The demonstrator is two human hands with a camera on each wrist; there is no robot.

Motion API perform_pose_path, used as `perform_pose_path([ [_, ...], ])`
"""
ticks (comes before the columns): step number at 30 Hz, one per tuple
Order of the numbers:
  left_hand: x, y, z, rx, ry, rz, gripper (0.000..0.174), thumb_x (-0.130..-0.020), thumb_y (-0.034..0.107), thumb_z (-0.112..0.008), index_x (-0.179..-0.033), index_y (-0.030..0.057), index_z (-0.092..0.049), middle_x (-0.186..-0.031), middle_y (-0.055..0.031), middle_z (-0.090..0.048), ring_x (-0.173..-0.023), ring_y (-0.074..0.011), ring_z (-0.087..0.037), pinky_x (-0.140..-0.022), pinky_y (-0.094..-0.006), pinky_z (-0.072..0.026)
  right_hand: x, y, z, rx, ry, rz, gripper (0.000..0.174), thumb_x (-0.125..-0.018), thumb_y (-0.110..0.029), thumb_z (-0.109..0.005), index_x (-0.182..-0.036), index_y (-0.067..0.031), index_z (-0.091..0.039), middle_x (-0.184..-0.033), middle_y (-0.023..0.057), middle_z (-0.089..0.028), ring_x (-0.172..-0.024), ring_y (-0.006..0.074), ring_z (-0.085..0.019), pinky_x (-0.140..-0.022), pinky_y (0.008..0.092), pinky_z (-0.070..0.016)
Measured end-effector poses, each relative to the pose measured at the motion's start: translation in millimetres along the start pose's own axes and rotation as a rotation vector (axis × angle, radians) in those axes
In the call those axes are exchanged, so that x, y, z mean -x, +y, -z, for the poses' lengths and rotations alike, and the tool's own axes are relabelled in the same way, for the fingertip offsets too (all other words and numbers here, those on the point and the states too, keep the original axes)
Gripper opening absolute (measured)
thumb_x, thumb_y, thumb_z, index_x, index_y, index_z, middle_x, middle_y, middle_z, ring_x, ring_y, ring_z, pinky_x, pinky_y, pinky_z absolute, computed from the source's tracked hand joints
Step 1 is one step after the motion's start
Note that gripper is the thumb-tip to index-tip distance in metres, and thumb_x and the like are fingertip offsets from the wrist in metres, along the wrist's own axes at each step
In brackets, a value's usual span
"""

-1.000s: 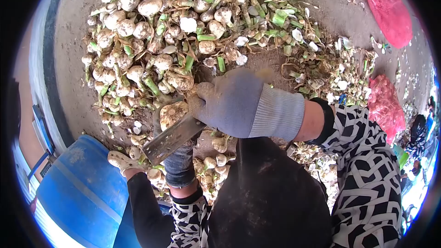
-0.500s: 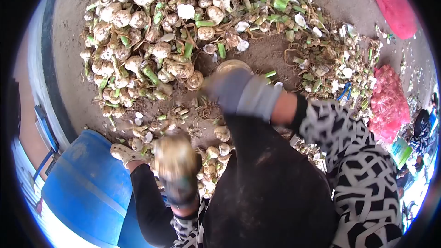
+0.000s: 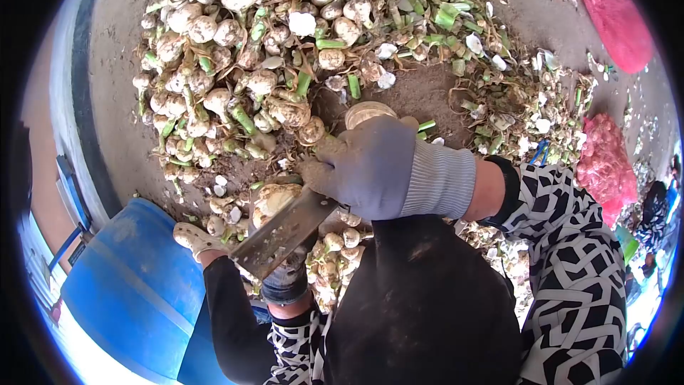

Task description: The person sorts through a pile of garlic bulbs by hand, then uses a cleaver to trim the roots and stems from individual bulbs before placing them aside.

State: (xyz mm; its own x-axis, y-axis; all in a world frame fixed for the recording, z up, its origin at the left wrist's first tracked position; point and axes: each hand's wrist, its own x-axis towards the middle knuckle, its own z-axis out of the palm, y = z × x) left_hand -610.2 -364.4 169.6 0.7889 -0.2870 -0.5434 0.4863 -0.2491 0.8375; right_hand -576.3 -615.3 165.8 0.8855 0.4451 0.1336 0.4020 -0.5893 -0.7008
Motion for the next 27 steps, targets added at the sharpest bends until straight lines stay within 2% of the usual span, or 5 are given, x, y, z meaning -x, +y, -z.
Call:
perform_pose_path([
  [9,20.9,64.1,-29.3,0.637,0.005,0.460,0.077,-0.075,0.048,-0.077,-0.125,-0.0051,-0.052,-0.105,-0.0146,-0.066,-0.091,-0.0212,-0.066,-0.077,-0.0315,-0.0565,20.2,77.0,-59.3,0.049,-0.191,-0.537,0.023,-0.087,-0.028,-0.060,-0.102,-0.0102,-0.064,-0.088,0.0130,-0.068,-0.077,0.0355,-0.067,-0.068,0.0443,-0.0542],
  [15,-7.4,-31.7,83.7,-0.912,-0.052,-0.048,0.070,-0.081,0.041,-0.078,-0.129,-0.0039,-0.053,-0.109,-0.0195,-0.066,-0.106,-0.0265,-0.063,-0.093,-0.0375,-0.0503,17.5,74.9,-33.6,-0.018,0.006,-0.669,0.023,-0.089,-0.029,-0.061,-0.104,-0.0130,-0.069,-0.085,0.0132,-0.070,-0.082,0.0331,-0.068,-0.072,0.0439,-0.0539],
  [17,-42.9,-27.0,81.7,-0.568,0.374,0.217,0.072,-0.082,0.039,-0.077,-0.132,-0.0044,-0.051,-0.116,-0.0234,-0.064,-0.110,-0.0310,-0.061,-0.095,-0.0415,-0.0486,7.3,67.4,-33.8,-0.063,-0.032,-0.686,0.023,-0.089,-0.029,-0.061,-0.104,-0.0135,-0.069,-0.084,0.0125,-0.070,-0.080,0.0324,-0.068,-0.071,0.0431,-0.0539],
  [25,-165.7,-85.2,49.1,-0.916,0.625,0.040,0.061,-0.087,0.024,-0.070,-0.133,-0.0070,-0.046,-0.118,-0.0208,-0.062,-0.108,-0.0317,-0.061,-0.091,-0.0393,-0.0527,8.2,51.5,-61.1,-0.144,0.023,-0.597,0.020,-0.090,-0.032,-0.059,-0.098,-0.0158,-0.068,-0.082,0.0097,-0.069,-0.074,0.0321,-0.067,-0.067,0.0417,-0.0528],
  [27,-135.2,-48.7,41.7,-0.065,0.287,0.051,0.044,-0.088,0.015,-0.066,-0.124,-0.0043,-0.051,-0.112,-0.0146,-0.063,-0.097,-0.0203,-0.064,-0.077,-0.0296,-0.0563,5.6,48.6,-63.7,-0.120,0.055,-0.483,0.018,-0.088,-0.031,-0.060,-0.094,-0.0158,-0.067,-0.081,0.0087,-0.068,-0.074,0.0318,-0.067,-0.066,0.0412,-0.0527],
])
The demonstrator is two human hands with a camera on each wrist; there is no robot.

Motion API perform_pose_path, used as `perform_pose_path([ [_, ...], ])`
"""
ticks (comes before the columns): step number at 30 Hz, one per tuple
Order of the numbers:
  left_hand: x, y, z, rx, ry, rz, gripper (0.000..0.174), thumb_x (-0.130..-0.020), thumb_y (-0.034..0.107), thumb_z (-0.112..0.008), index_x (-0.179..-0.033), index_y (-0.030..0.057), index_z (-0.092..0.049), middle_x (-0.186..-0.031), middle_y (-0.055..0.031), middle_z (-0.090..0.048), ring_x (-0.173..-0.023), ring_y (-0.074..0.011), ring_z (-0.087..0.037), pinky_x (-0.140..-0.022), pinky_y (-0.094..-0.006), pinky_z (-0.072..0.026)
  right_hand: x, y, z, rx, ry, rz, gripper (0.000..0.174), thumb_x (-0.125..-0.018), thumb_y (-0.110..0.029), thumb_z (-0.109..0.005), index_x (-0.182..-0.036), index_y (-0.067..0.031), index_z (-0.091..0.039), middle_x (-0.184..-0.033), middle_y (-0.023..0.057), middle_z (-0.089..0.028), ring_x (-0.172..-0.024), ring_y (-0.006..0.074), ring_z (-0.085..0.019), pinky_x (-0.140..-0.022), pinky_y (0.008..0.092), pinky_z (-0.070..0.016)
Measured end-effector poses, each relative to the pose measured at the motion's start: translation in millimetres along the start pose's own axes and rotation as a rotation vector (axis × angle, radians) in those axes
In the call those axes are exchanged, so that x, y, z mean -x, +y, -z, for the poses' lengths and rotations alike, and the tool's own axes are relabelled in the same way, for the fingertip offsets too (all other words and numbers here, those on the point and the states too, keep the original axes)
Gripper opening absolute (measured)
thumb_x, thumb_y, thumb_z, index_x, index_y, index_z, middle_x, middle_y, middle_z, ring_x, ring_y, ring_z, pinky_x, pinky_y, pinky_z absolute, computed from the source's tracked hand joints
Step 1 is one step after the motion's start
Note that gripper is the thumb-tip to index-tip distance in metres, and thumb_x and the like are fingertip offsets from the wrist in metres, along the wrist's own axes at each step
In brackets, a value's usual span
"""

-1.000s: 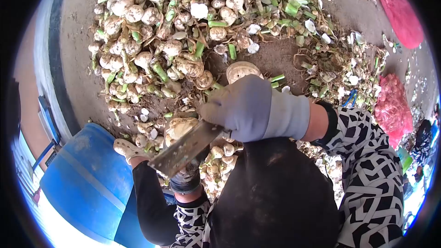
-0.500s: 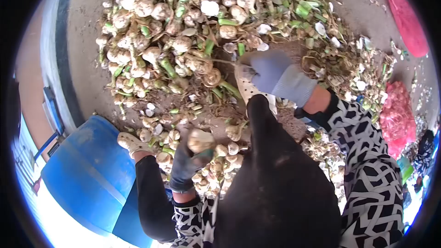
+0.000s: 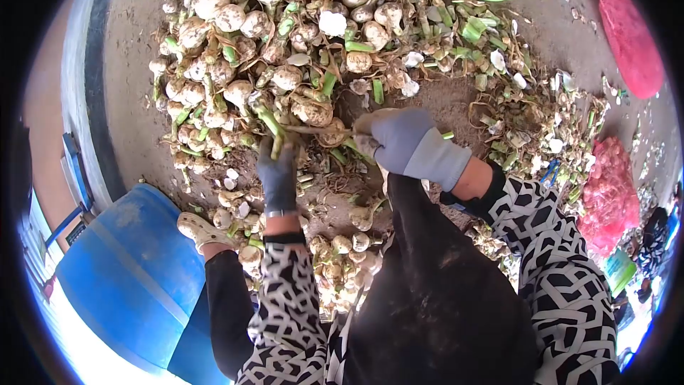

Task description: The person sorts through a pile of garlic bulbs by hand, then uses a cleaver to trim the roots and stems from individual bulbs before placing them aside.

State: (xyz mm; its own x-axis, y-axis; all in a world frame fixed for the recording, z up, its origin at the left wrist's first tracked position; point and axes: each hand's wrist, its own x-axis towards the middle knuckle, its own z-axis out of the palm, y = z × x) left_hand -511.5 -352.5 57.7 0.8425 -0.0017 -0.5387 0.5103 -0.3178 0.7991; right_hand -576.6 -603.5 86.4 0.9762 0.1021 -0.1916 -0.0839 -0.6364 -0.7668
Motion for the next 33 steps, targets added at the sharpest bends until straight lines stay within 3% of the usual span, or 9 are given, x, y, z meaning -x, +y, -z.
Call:
perform_pose_path([
  [8,95.5,67.3,-10.5,-0.195,-0.111,-0.381,0.041,-0.083,0.033,-0.076,-0.107,0.0020,-0.064,-0.094,-0.0071,-0.067,-0.083,-0.0173,-0.064,-0.070,-0.0291,-0.0531,-11.9,-31.4,17.7,0.109,-0.056,0.190,0.017,-0.081,-0.021,-0.064,-0.097,-0.0162,-0.065,-0.087,0.0077,-0.066,-0.075,0.0300,-0.067,-0.065,0.0415,-0.0534],
  [11,100.9,91.9,-12.6,-0.484,-0.087,-0.673,0.037,-0.076,0.021,-0.078,-0.104,-0.0001,-0.067,-0.091,-0.0103,-0.068,-0.080,-0.0174,-0.064,-0.073,-0.0324,-0.0526,-0.3,31.5,26.7,0.164,-0.079,-0.142,0.020,-0.085,-0.026,-0.065,-0.101,-0.0126,-0.066,-0.086,0.0125,-0.068,-0.078,0.0312,-0.067,-0.068,0.0400,-0.0538],
  [13,90.4,90.5,-22.8,-0.587,-0.084,-0.576,0.040,-0.075,0.021,-0.078,-0.106,0.0003,-0.066,-0.092,-0.0111,-0.068,-0.080,-0.0191,-0.065,-0.074,-0.0320,-0.0528,3.2,42.2,33.4,0.213,-0.160,-0.429,0.024,-0.087,-0.029,-0.065,-0.103,-0.0118,-0.067,-0.087,0.0145,-0.069,-0.078,0.0311,-0.068,-0.069,0.0389,-0.0536],
  [15,86.6,80.3,-29.4,-0.695,-0.170,-0.402,0.050,-0.072,0.020,-0.080,-0.115,0.0022,-0.063,-0.093,-0.0130,-0.069,-0.081,-0.0226,-0.067,-0.075,-0.0319,-0.0537,20.2,12.0,49.4,-0.378,-0.070,-0.344,0.032,-0.089,-0.034,-0.067,-0.109,-0.0094,-0.068,-0.084,0.0145,-0.069,-0.072,0.0257,-0.068,-0.066,0.0352,-0.0527],
  [18,80.5,100.2,-53.0,-0.743,-0.248,-0.501,0.058,-0.071,0.022,-0.082,-0.120,0.0018,-0.059,-0.092,-0.0142,-0.069,-0.082,-0.0206,-0.068,-0.075,-0.0325,-0.0543,6.0,-23.1,60.1,-0.380,-0.107,-0.112,0.037,-0.088,-0.033,-0.070,-0.113,-0.0059,-0.068,-0.083,0.0114,-0.070,-0.064,0.0178,-0.066,-0.057,0.0305,-0.0507],
  [22,79.2,109.2,-33.6,0.479,-0.433,-0.124,0.093,-0.072,0.036,-0.085,-0.146,0.0058,-0.036,-0.126,-0.0135,-0.059,-0.109,-0.0208,-0.062,-0.091,-0.0359,-0.0526,-11.3,-1.8,47.4,-0.973,-0.093,-0.444,0.030,-0.091,-0.024,-0.066,-0.111,-0.0013,-0.067,-0.082,0.0078,-0.069,-0.059,0.0128,-0.063,-0.052,0.0265,-0.0484],
  [25,77.1,85.1,-46.8,0.568,-0.450,-0.331,0.102,-0.074,0.030,-0.085,-0.152,0.0073,-0.023,-0.137,-0.0130,-0.050,-0.118,-0.0246,-0.057,-0.100,-0.0361,-0.0482,-12.2,9.8,19.8,-1.647,-0.025,-0.464,0.023,-0.095,-0.014,-0.058,-0.112,0.0015,-0.064,-0.082,0.0048,-0.067,-0.061,0.0097,-0.060,-0.056,0.0223,-0.0490],
  [32,91.8,93.3,-67.9,0.527,-0.234,-0.200,0.091,-0.072,0.029,-0.088,-0.141,-0.0003,-0.035,-0.125,-0.0136,-0.056,-0.111,-0.0232,-0.060,-0.098,-0.0356,-0.0497,-2.8,-21.5,61.7,-0.732,-0.124,-0.436,0.028,-0.095,-0.029,-0.062,-0.109,-0.0051,-0.065,-0.094,0.0055,-0.070,-0.068,0.0148,-0.065,-0.059,0.0318,-0.0528],
  [33,89.2,93.8,-65.6,0.528,-0.205,-0.231,0.089,-0.073,0.029,-0.087,-0.139,-0.0004,-0.037,-0.123,-0.0136,-0.058,-0.109,-0.0230,-0.061,-0.097,-0.0358,-0.0506,-2.4,-4.1,59.5,-0.010,0.043,-0.163,0.031,-0.091,-0.033,-0.064,-0.113,-0.0101,-0.065,-0.094,0.0069,-0.070,-0.069,0.0221,-0.068,-0.059,0.0330,-0.0539],
])
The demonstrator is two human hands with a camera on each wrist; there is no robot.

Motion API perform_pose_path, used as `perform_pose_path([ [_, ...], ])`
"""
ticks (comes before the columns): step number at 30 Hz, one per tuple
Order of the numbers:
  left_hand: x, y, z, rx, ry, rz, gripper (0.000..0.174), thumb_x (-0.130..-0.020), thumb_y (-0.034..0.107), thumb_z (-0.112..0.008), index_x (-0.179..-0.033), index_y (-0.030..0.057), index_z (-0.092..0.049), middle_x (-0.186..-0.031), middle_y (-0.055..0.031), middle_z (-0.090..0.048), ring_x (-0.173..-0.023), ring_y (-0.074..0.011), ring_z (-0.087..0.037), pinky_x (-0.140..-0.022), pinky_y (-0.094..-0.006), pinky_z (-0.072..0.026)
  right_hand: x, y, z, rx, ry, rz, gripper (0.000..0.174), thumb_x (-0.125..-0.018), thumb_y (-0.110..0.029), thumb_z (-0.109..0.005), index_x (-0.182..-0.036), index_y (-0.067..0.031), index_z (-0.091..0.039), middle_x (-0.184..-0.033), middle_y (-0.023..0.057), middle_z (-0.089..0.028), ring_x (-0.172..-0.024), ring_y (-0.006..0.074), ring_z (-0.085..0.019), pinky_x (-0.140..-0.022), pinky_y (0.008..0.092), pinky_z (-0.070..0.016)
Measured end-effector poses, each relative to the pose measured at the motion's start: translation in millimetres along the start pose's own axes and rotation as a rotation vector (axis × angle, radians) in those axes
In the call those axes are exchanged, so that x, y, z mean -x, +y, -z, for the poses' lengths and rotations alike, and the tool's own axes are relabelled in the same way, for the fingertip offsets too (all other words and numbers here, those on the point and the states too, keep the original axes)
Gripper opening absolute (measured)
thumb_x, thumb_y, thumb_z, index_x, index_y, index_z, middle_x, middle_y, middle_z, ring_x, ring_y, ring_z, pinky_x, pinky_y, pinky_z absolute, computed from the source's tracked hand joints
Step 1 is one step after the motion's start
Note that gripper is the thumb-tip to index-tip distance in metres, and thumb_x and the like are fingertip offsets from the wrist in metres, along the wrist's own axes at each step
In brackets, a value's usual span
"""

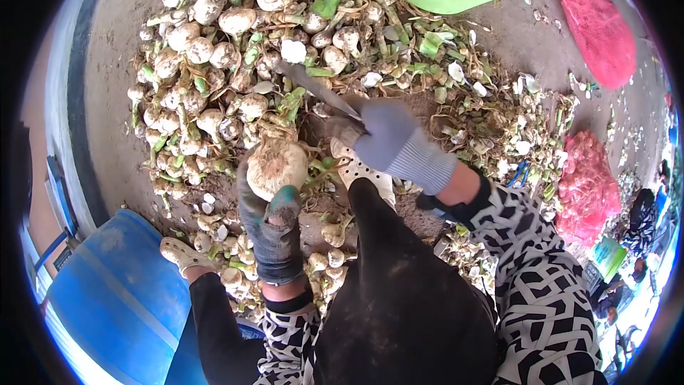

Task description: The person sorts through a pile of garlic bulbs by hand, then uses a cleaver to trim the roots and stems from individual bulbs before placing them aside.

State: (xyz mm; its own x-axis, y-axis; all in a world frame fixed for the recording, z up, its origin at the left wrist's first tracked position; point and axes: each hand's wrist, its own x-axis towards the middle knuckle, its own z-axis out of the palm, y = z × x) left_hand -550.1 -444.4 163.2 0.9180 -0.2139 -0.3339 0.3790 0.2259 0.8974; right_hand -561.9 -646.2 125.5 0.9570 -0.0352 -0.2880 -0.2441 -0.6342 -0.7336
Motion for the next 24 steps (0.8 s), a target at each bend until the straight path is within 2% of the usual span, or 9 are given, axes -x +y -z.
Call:
perform_pose_path([
  [6,-0.7,17.2,-3.1,-0.001,-0.064,0.110,0.074,-0.081,0.018,-0.078,-0.139,0.0015,-0.035,-0.119,-0.0145,-0.059,-0.104,-0.0246,-0.063,-0.088,-0.0371,-0.0572,17.7,-37.0,34.9,0.429,0.060,0.613,0.040,-0.081,-0.025,-0.062,-0.119,-0.0126,-0.063,-0.087,0.0051,-0.067,-0.069,0.0241,-0.070,-0.051,0.0388,-0.0537],
  [10,6.7,17.4,1.4,0.001,-0.082,0.133,0.068,-0.084,0.012,-0.072,-0.140,0.0031,-0.035,-0.119,-0.0154,-0.059,-0.105,-0.0252,-0.063,-0.086,-0.0370,-0.0580,20.2,-38.8,33.6,0.519,0.027,0.590,0.045,-0.066,-0.031,-0.074,-0.107,-0.0155,-0.065,-0.098,0.0023,-0.068,-0.074,0.0223,-0.066,-0.060,0.0330,-0.0529],
  [13,17.8,14.5,5.6,-0.232,-0.019,0.272,0.061,-0.087,0.013,-0.068,-0.140,0.0045,-0.038,-0.119,-0.0166,-0.060,-0.104,-0.0249,-0.064,-0.085,-0.0372,-0.0583,21.6,-33.4,29.1,0.495,0.041,0.620,0.039,-0.082,-0.025,-0.059,-0.119,-0.0118,-0.063,-0.088,0.0068,-0.067,-0.068,0.0237,-0.069,-0.048,0.0409,-0.0523],
  [16,29.3,-6.4,21.3,0.418,-0.076,0.487,0.055,-0.091,0.018,-0.065,-0.137,0.0018,-0.041,-0.119,-0.0186,-0.061,-0.097,-0.0256,-0.067,-0.085,-0.0365,-0.0585,22.7,-27.1,23.3,0.461,0.067,0.590,0.036,-0.082,-0.023,-0.059,-0.116,-0.0129,-0.063,-0.085,0.0046,-0.065,-0.067,0.0242,-0.069,-0.048,0.0403,-0.0520],
  [18,39.2,-12.5,12.9,-0.058,-0.024,0.193,0.054,-0.092,0.027,-0.064,-0.133,-0.0008,-0.045,-0.113,-0.0207,-0.063,-0.088,-0.0252,-0.069,-0.082,-0.0343,-0.0588,22.9,-17.7,14.7,0.297,0.049,0.509,0.042,-0.071,-0.024,-0.073,-0.111,-0.0164,-0.063,-0.097,0.0030,-0.068,-0.072,0.0238,-0.066,-0.057,0.0356,-0.0523],
  [21,42.8,9.0,12.1,0.222,-0.211,0.242,0.054,-0.089,0.041,-0.067,-0.127,0.0066,-0.050,-0.121,-0.0135,-0.058,-0.111,-0.0244,-0.059,-0.094,-0.0388,-0.0520,11.4,19.1,-15.5,0.352,-0.087,0.277,0.031,-0.077,-0.023,-0.071,-0.107,-0.0176,-0.066,-0.090,0.0082,-0.067,-0.073,0.0276,-0.066,-0.059,0.0399,-0.0525],
  [22,39.6,-2.9,0.3,0.367,-0.294,-0.036,0.065,-0.086,0.040,-0.071,-0.129,-0.0039,-0.049,-0.102,-0.0192,-0.067,-0.091,-0.0208,-0.067,-0.080,-0.0338,-0.0556,-2.5,61.4,-33.1,0.317,-0.178,0.133,0.028,-0.078,-0.023,-0.070,-0.105,-0.0175,-0.066,-0.086,0.0095,-0.066,-0.073,0.0288,-0.066,-0.061,0.0410,-0.0527],
  [23,44.4,-0.7,19.7,-0.476,-0.231,-0.129,0.075,-0.082,0.050,-0.073,-0.127,-0.0069,-0.050,-0.103,-0.0178,-0.066,-0.093,-0.0199,-0.065,-0.082,-0.0321,-0.0539,-8.5,86.9,-41.0,0.422,-0.271,-0.002,0.024,-0.081,-0.022,-0.067,-0.104,-0.0159,-0.067,-0.077,0.0094,-0.064,-0.071,0.0307,-0.065,-0.062,0.0423,-0.0523],
  [24,44.4,3.4,21.3,-0.497,-0.177,-0.144,0.075,-0.082,0.050,-0.073,-0.127,-0.0069,-0.050,-0.103,-0.0178,-0.066,-0.093,-0.0199,-0.065,-0.082,-0.0321,-0.0539,-4.3,78.1,-34.8,0.312,-0.187,0.054,0.023,-0.085,-0.023,-0.063,-0.106,-0.0162,-0.068,-0.082,0.0099,-0.068,-0.072,0.0310,-0.067,-0.063,0.0419,-0.0535],
])
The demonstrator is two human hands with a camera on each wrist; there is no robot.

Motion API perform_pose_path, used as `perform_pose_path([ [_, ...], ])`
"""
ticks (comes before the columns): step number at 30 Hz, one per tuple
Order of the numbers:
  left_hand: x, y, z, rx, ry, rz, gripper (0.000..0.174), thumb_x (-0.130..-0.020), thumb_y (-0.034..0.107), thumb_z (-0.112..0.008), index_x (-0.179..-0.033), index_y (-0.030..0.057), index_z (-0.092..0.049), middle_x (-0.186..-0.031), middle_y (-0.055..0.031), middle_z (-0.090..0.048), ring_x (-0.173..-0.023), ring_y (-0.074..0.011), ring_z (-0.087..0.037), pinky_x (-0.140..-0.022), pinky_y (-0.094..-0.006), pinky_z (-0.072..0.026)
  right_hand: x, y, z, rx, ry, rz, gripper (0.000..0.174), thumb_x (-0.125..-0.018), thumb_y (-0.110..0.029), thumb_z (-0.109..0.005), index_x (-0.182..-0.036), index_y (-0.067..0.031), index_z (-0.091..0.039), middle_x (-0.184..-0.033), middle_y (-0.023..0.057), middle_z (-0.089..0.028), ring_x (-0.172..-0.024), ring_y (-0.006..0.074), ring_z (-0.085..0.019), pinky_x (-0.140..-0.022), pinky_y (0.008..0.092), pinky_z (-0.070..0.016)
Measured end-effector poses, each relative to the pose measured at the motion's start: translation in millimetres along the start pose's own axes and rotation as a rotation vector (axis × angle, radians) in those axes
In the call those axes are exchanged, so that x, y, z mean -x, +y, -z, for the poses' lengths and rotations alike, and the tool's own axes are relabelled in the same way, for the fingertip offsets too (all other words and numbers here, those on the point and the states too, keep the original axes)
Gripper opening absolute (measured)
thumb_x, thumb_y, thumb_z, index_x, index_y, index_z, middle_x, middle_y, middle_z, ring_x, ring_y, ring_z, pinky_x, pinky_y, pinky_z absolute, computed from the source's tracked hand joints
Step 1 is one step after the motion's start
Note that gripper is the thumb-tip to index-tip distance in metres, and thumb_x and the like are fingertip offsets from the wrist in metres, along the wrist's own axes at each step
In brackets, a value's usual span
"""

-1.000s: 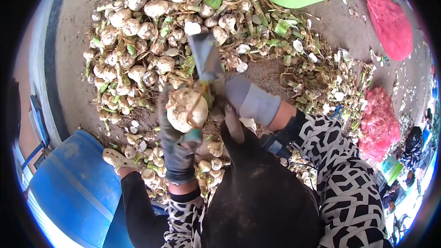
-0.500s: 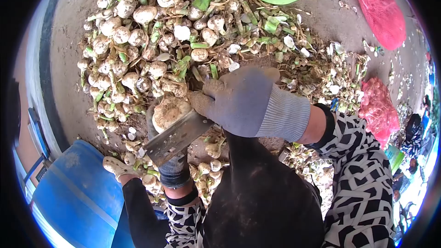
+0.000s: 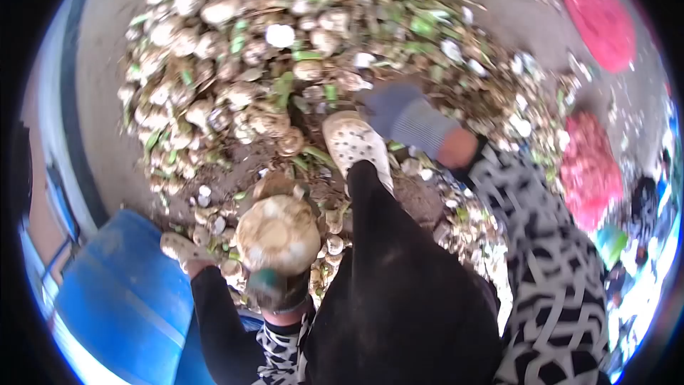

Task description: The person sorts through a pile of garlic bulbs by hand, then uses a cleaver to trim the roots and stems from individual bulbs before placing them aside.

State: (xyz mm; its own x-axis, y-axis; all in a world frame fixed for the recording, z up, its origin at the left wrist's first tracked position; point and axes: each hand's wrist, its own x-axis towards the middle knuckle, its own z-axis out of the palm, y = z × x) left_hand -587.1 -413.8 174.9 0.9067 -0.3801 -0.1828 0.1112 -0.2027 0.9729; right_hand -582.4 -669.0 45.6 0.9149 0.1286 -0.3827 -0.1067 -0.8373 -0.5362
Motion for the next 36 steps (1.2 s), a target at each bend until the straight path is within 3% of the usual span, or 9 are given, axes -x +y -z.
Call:
perform_pose_path([
  [2,-6.3,10.9,3.9,0.556,-0.017,0.405,0.091,-0.075,0.062,-0.075,-0.127,-0.0084,-0.048,-0.108,-0.0123,-0.064,-0.094,-0.0190,-0.063,-0.084,-0.0288,-0.0518,20.0,-28.4,29.2,-0.127,0.101,0.016,0.023,-0.089,-0.024,-0.058,-0.108,-0.0165,-0.069,-0.088,0.0103,-0.071,-0.072,0.0313,-0.068,-0.063,0.0416,-0.0547],
  [9,-3.4,-22.2,15.4,-0.198,-0.112,-0.027,0.063,-0.093,0.035,-0.062,-0.138,-0.0006,-0.038,-0.122,-0.0174,-0.059,-0.108,-0.0254,-0.063,-0.095,-0.0382,-0.0537,45.4,-86.2,86.1,0.020,0.210,0.509,0.038,-0.071,-0.025,-0.075,-0.107,-0.0180,-0.066,-0.087,0.0030,-0.068,-0.066,0.0234,-0.066,-0.053,0.0363,-0.0515],
  [13,-12.4,4.9,-1.2,1.001,0.054,0.558,0.074,-0.082,0.021,-0.075,-0.139,0.0000,-0.033,-0.127,-0.0180,-0.056,-0.110,-0.0262,-0.062,-0.094,-0.0369,-0.0543,46.2,-84.5,85.9,0.127,0.228,0.505,0.042,-0.071,-0.031,-0.076,-0.108,-0.0158,-0.064,-0.086,0.0027,-0.067,-0.066,0.0231,-0.066,-0.053,0.0354,-0.0519],
  [20,10.9,-22.7,-1.2,-0.321,-0.196,0.179,0.068,-0.077,0.014,-0.077,-0.133,-0.0015,-0.042,-0.116,-0.0148,-0.063,-0.099,-0.0226,-0.066,-0.083,-0.0351,-0.0576,42.5,-77.4,63.1,-0.009,0.321,0.483,0.038,-0.073,-0.030,-0.074,-0.108,-0.0166,-0.064,-0.089,0.0030,-0.068,-0.065,0.0227,-0.066,-0.053,0.0361,-0.0516],
  [24,16.4,21.9,-8.2,0.288,-0.139,0.326,0.073,-0.075,0.039,-0.079,-0.128,-0.0022,-0.051,-0.113,-0.0121,-0.065,-0.097,-0.0201,-0.066,-0.082,-0.0329,-0.0556,14.0,-31.0,15.5,0.114,-0.196,0.043,0.039,-0.083,-0.020,-0.060,-0.122,-0.0176,-0.063,-0.091,0.0119,-0.069,-0.074,0.0323,-0.069,-0.064,0.0453,-0.0547],
  [28,31.6,6.6,27.8,0.320,0.002,0.461,0.073,-0.074,0.045,-0.078,-0.125,-0.0010,-0.053,-0.115,-0.0139,-0.063,-0.098,-0.0202,-0.065,-0.082,-0.0321,-0.0549,28.6,-9.2,9.9,-0.084,-0.017,-0.053,0.036,-0.085,-0.024,-0.062,-0.120,-0.0171,-0.065,-0.098,0.0137,-0.071,-0.082,0.0349,-0.069,-0.074,0.0447,-0.0544],
  [31,49.5,-60.8,84.0,-0.871,-0.342,0.081,0.063,-0.073,0.038,-0.083,-0.116,-0.0010,-0.058,-0.103,-0.0132,-0.064,-0.086,-0.0196,-0.066,-0.073,-0.0308,-0.0539,28.2,-10.1,36.4,-0.155,0.131,-0.115,0.030,-0.087,-0.028,-0.062,-0.112,-0.0145,-0.068,-0.094,0.0149,-0.070,-0.085,0.0356,-0.068,-0.076,0.0443,-0.0539],
  [34,19.0,-58.3,60.9,-0.344,0.053,0.786,0.051,-0.085,0.032,-0.076,-0.119,-0.0019,-0.058,-0.103,-0.0142,-0.065,-0.091,-0.0205,-0.063,-0.071,-0.0360,-0.0512,26.9,-7.1,22.0,-0.247,0.132,-0.232,0.027,-0.089,-0.031,-0.061,-0.106,-0.0116,-0.070,-0.084,0.0167,-0.069,-0.079,0.0357,-0.067,-0.070,0.0444,-0.0527],
  [36,-11.2,-81.6,25.0,-0.425,0.148,0.666,0.077,-0.081,0.043,-0.077,-0.134,-0.0055,-0.048,-0.120,-0.0236,-0.060,-0.111,-0.0284,-0.060,-0.092,-0.0384,-0.0496,25.4,-19.8,16.8,-0.280,0.115,-0.239,0.026,-0.089,-0.031,-0.061,-0.105,-0.0120,-0.071,-0.082,0.0164,-0.069,-0.077,0.0354,-0.067,-0.068,0.0441,-0.0525],
])
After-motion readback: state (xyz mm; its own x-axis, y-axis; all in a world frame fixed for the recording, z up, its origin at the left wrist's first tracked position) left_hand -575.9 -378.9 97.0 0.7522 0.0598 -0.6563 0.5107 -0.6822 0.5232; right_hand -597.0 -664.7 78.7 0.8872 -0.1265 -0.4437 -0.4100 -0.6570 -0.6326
